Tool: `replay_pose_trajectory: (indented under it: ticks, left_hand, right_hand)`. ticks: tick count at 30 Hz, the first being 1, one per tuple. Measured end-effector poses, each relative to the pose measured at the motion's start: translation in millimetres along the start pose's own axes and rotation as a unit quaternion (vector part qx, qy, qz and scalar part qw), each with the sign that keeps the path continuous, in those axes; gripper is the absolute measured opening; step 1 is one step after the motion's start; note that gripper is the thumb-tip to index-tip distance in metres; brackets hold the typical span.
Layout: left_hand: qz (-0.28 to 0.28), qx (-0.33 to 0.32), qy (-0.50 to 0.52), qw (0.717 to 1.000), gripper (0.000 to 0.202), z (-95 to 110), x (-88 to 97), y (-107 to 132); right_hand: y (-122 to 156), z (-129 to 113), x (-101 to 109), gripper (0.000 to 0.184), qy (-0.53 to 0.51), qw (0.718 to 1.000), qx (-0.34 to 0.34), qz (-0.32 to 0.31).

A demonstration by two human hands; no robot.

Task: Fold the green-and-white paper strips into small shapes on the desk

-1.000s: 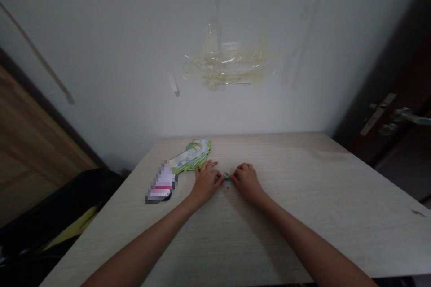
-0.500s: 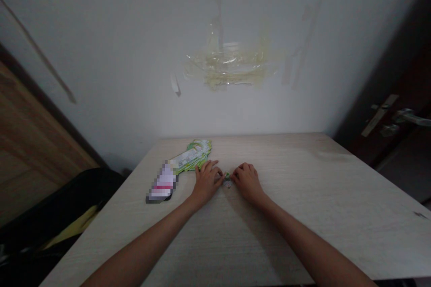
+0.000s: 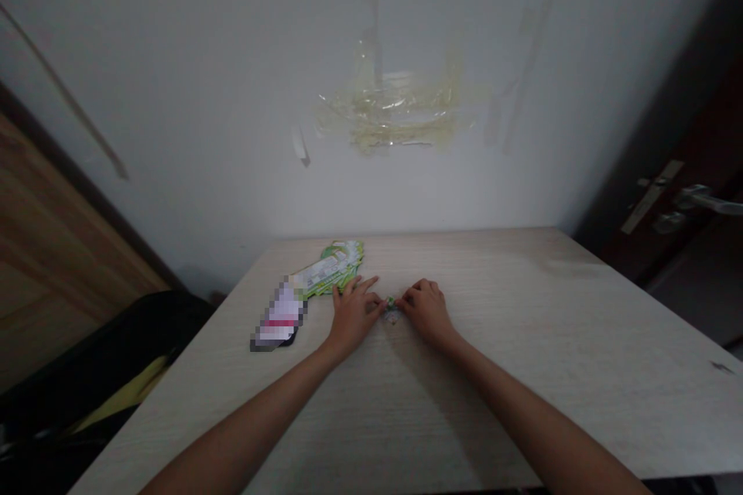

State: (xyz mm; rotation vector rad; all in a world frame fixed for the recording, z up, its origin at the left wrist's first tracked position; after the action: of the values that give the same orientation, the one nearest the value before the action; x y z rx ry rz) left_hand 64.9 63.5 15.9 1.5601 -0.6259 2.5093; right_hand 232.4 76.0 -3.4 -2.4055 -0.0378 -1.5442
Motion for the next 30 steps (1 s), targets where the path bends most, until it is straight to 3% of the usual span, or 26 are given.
replay_pose_trajectory:
  ticks: [10, 30]
  left_hand:
    - [-0.021, 0.024, -0.007, 0.999, 0.018, -1.4, -1.1, -0.2]
    - [-0.016, 0.023, -0.007, 1.0, 0.012, -2.2, -2.9, -1.7]
  right_hand:
    - [-2.5, -2.4, 3.8, 0.029, -0.004, 0.997, -0.062, -0.044]
    - [-0.7, -9.4, 5.1, 0.03, 0.011, 0.996, -0.072, -0.045]
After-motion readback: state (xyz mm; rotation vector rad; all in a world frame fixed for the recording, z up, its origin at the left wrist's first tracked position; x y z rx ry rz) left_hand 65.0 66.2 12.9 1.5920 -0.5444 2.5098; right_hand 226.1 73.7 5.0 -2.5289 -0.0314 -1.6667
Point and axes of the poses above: each hand's wrist, its own y-axis away from the middle knuckle, its own x-axis out of the back of the hand, z = x × y, the point moved 6 cm from there along -y, towards the middle knuckle, and after that the axes turned 5 degrees about -z, right-handed, at the moved point
